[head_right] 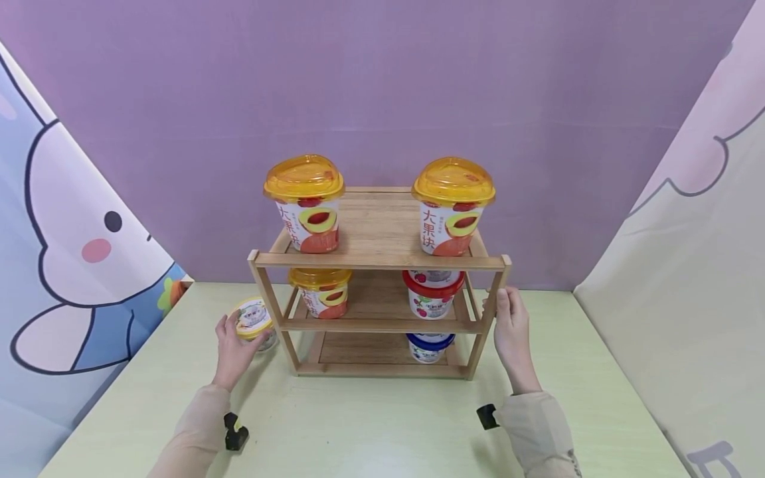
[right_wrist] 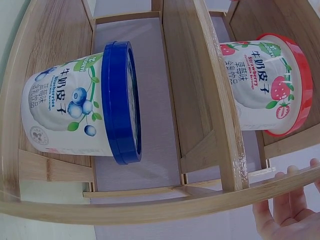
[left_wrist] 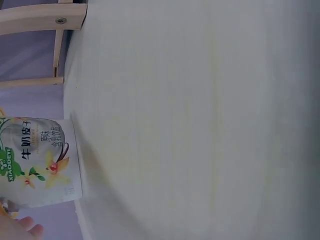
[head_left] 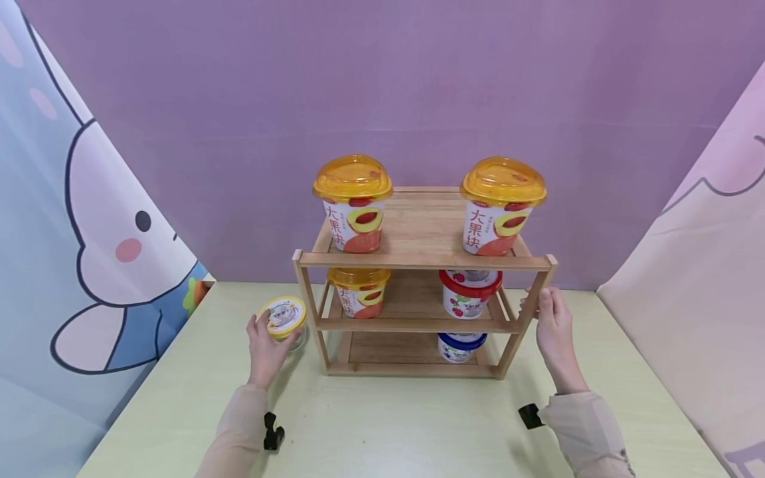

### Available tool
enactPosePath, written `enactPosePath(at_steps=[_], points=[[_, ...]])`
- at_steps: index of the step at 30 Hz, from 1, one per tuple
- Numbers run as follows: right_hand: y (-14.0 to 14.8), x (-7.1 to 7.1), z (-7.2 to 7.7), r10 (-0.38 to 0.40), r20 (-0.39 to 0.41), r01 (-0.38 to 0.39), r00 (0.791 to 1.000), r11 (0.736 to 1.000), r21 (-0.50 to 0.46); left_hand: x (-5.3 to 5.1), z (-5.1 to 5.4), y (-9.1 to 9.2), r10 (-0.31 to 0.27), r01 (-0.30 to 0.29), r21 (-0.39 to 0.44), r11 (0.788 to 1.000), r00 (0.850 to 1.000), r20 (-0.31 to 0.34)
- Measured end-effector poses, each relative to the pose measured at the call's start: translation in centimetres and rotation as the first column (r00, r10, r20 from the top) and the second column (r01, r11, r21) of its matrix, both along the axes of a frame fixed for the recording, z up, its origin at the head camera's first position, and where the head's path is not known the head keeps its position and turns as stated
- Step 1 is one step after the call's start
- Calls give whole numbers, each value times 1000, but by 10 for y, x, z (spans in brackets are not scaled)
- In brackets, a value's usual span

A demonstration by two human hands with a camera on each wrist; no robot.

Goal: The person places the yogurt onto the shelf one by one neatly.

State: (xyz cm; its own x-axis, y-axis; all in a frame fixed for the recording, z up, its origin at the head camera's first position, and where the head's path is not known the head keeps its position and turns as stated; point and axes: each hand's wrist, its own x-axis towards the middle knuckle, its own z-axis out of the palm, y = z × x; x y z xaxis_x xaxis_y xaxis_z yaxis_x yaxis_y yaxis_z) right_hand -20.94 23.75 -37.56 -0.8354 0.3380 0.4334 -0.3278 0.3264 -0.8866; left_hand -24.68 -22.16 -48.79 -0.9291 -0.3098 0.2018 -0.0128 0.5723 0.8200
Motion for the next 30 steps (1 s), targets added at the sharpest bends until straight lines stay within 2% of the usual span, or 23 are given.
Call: enactPosePath(at_steps=[13,23,30], points=[[0,-1,0,-2,1,2,1000,1000,-3,-5,-5,5,26,-19,163,986,999,-39],[0,-1,-1,-1,-11,1,1000,1000,-13,-7,-4,8,68,-54,196,979,996,-66],[1,-1,-1,-2,-3,2,1000,1000,-4,-3,-2,8,95,-79,211,974,993,-68]])
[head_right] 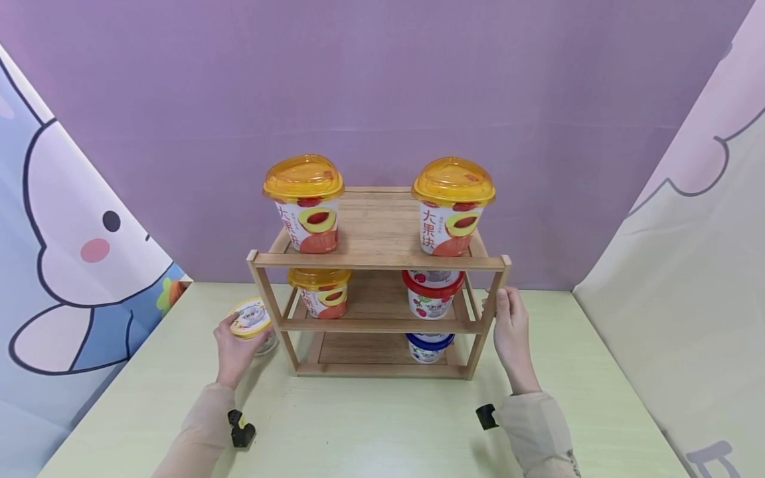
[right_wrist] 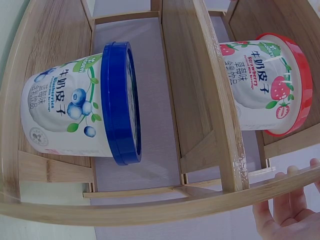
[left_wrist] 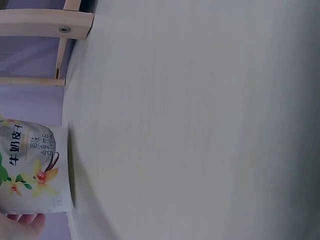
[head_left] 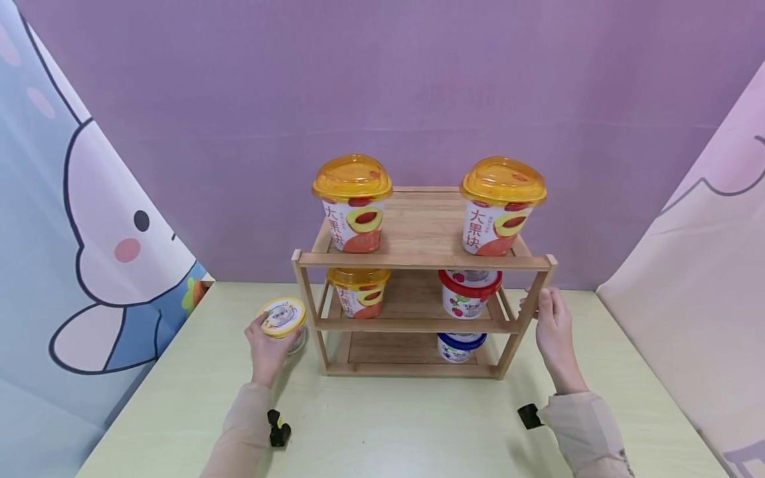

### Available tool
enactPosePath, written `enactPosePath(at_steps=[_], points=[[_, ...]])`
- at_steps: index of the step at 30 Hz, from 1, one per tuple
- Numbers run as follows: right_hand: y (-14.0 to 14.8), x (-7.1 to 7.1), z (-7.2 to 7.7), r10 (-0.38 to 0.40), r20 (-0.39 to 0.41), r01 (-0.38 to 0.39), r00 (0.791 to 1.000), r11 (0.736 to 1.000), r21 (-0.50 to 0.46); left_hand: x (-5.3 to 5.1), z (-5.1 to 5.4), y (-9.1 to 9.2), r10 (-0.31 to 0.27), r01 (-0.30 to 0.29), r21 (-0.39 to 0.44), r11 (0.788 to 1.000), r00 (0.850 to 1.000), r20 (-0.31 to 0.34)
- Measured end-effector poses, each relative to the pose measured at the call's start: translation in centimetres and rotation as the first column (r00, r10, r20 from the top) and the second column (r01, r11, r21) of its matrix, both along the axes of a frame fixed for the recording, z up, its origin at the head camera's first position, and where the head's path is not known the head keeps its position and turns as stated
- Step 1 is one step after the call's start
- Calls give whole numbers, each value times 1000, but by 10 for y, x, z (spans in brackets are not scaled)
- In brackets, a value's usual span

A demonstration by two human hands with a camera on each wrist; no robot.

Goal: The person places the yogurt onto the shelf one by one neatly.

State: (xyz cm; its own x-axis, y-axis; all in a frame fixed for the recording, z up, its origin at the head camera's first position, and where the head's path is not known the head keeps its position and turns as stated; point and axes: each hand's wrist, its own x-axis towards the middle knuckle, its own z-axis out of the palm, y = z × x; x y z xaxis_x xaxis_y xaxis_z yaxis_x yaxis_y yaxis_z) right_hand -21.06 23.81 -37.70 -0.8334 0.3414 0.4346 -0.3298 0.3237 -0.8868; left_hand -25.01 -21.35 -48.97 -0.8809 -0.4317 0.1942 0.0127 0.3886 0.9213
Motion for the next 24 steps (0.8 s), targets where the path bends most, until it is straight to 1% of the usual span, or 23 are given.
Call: enactPosePath(at_steps=[8,12,15,19,24], points=[[-1,1,1,-14,11,13,1000,999,31,10,8,-4,-8,8,18,1000,1000,-2],[-1,2,2,-13,14,12,1000,999,29,14,12,-7,-12,12,0,1000,1000,-13],[-1,2,2,-13,16,13,1000,1000,27,18,17,-8,-20,20,-2,1000,1000,-18],[-1,2,2,-13,18,12,1000,1000,21,26,26,-9,-29,29,-2,1000,999,-21],[-1,2,2,-10,21,10,1000,1000,20,35,35,-10,-50,49,-23,999,999,-16]])
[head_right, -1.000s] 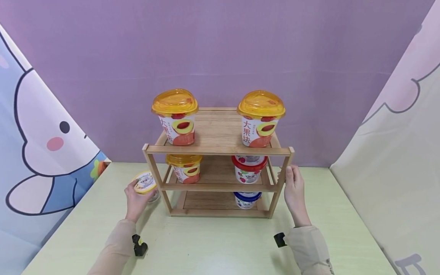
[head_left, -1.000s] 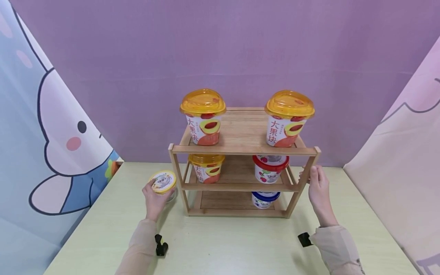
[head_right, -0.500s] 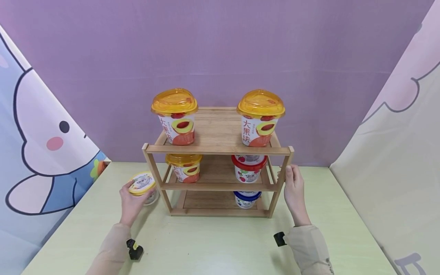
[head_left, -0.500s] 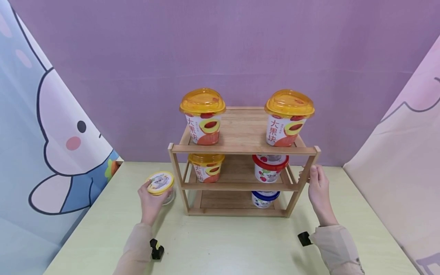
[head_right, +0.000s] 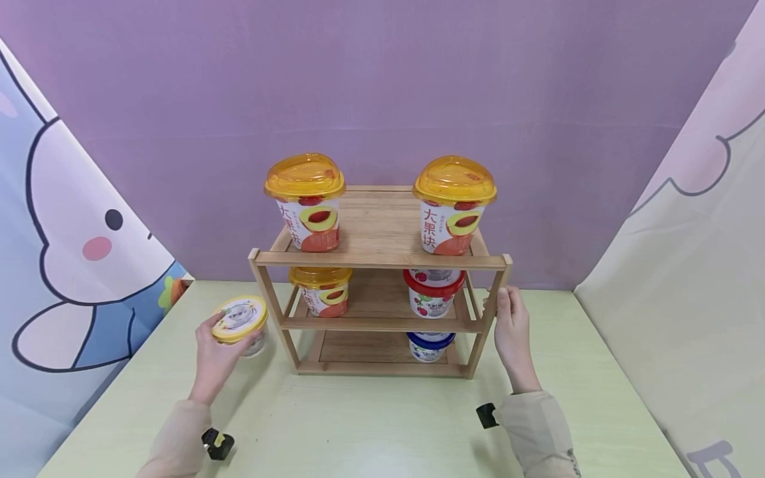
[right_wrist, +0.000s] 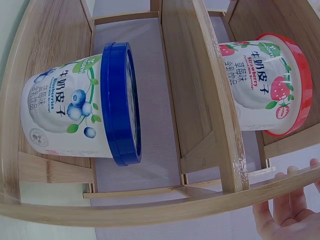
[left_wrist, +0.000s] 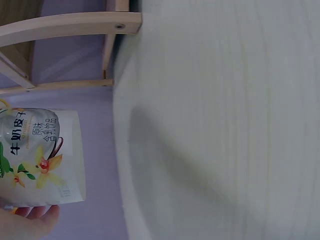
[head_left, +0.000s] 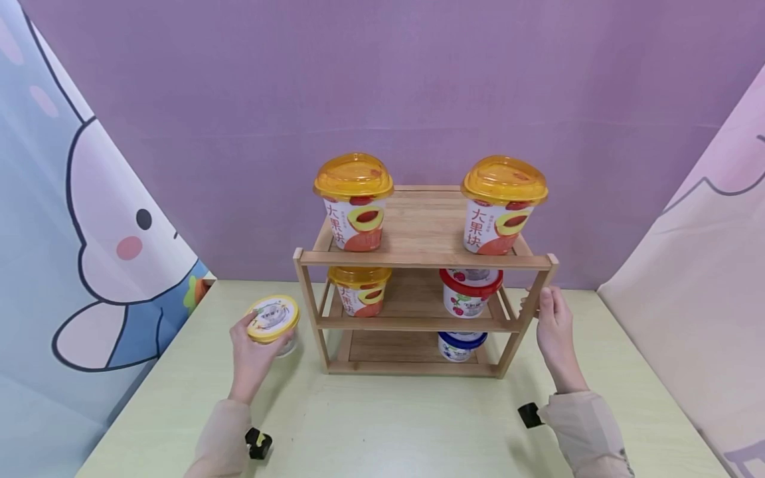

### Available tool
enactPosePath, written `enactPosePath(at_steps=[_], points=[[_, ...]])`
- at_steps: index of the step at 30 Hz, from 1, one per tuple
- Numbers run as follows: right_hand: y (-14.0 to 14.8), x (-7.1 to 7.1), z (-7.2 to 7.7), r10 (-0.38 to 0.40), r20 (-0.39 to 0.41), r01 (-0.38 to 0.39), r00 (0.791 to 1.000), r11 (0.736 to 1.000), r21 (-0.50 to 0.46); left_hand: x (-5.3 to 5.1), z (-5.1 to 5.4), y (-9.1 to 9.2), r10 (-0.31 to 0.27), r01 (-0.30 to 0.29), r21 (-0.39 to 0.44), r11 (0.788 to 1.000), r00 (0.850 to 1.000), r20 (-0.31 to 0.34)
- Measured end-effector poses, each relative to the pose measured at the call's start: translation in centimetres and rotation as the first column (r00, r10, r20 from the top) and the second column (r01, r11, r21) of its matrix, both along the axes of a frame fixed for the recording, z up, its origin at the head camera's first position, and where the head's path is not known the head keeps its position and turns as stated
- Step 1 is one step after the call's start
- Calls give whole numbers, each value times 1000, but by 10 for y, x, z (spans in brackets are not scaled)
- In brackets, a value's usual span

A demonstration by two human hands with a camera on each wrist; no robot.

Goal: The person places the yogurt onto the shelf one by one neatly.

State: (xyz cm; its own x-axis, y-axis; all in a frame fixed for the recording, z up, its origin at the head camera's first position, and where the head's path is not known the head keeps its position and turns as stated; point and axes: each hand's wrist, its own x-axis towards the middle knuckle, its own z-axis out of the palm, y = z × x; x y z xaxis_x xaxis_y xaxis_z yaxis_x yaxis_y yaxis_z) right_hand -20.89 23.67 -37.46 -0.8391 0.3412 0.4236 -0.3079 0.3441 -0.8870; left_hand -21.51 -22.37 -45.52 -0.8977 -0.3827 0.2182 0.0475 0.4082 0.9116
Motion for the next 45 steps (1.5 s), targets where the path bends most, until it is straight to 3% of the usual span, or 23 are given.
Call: enactPosePath(at_steps=[6,14,17,20,24,45], points=[[1,0,0,-1,2,1,1000,1000,14,11,10,1,-18,18,-2,1000,1000,12],[3,1,-3,95,-119,-97,988,995,-9,26,23,3,-20,20,-25,999,1000,-4],[3,1,-3,74,-97,-75,993,997,-12,32,29,4,-29,28,-24,999,1000,-9],[2,1,-1,14,-24,-13,1000,1000,19,39,33,4,-38,37,-30,999,999,-17],[1,1,0,-1,12,1,1000,1000,0,48,37,6,-43,42,-40,998,999,-30],[1,-1,-2,-9,13,9,1000,1000,3,87,59,26,-124,115,-110,987,989,-78]])
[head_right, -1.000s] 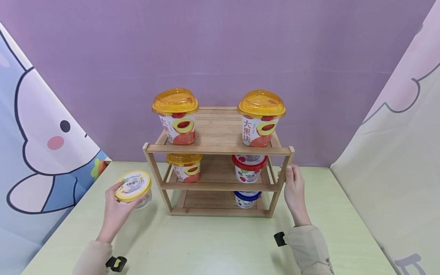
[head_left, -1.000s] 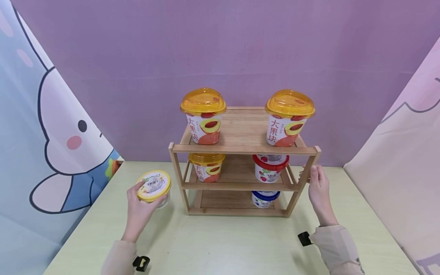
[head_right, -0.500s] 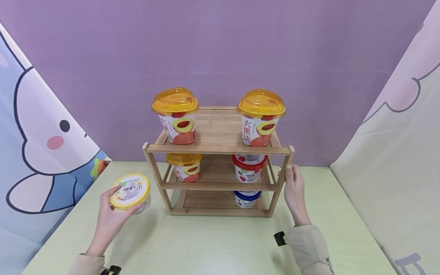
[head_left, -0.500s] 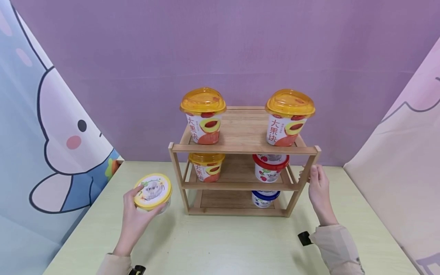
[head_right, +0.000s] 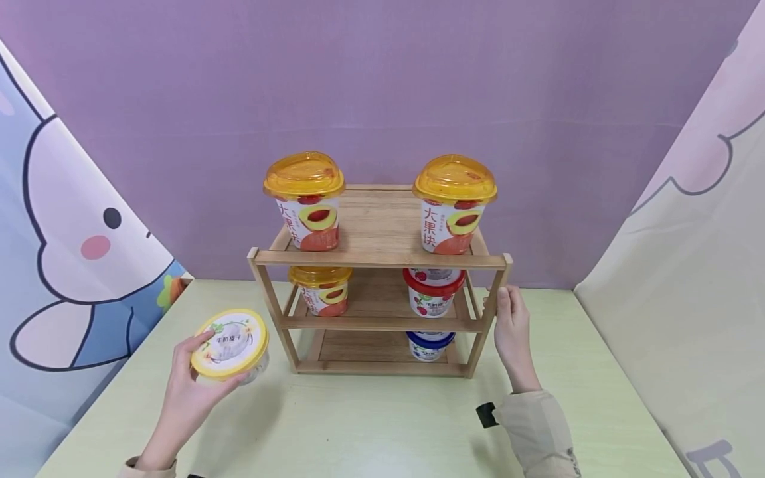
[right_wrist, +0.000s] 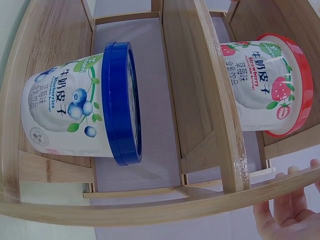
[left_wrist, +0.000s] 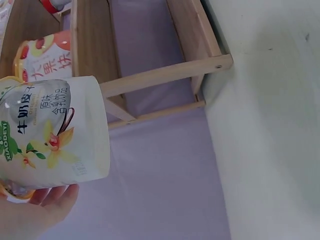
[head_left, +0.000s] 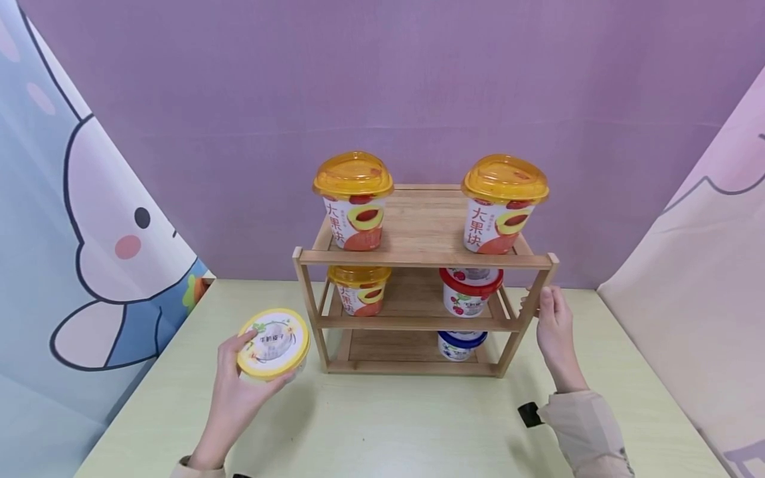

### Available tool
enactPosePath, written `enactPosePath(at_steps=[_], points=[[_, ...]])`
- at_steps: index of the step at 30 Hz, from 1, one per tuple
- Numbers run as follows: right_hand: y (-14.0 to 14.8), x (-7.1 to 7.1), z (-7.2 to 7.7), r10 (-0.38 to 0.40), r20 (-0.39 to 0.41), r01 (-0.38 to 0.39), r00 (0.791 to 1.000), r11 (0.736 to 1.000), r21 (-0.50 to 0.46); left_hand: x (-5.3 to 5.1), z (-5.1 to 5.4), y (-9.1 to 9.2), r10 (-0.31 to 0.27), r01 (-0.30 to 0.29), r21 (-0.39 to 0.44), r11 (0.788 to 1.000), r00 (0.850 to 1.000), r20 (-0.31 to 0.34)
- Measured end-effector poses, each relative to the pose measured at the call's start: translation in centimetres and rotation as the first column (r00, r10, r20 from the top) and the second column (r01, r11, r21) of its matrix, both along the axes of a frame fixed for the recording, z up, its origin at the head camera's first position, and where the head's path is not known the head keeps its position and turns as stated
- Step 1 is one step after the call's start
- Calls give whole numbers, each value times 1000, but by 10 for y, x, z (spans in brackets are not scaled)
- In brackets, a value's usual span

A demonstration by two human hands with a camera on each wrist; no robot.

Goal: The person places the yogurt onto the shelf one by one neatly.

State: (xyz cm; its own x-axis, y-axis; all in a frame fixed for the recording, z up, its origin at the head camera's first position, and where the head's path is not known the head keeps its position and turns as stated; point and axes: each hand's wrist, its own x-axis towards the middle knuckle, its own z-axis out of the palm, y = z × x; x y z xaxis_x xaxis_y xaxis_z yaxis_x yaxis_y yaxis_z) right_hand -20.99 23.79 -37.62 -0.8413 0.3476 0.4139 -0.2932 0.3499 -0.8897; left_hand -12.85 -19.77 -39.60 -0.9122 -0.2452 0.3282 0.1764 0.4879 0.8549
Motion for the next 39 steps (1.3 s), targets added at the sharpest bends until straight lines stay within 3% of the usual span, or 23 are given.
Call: enactPosePath(at_steps=[14,19,32,39], points=[[0,0,0,4,-1,-4,1000,1000,-7,14,2,14,-69,70,-32,997,997,17],[-1,1,1,8,-5,-8,1000,1000,-9,16,-2,22,-95,93,-52,994,995,-26],[-1,1,0,8,-18,-9,1000,1000,-24,17,-10,41,-170,166,-51,985,983,-76],[0,0,0,9,-24,-9,1000,1000,-28,16,-16,50,-214,212,-43,976,976,-39]])
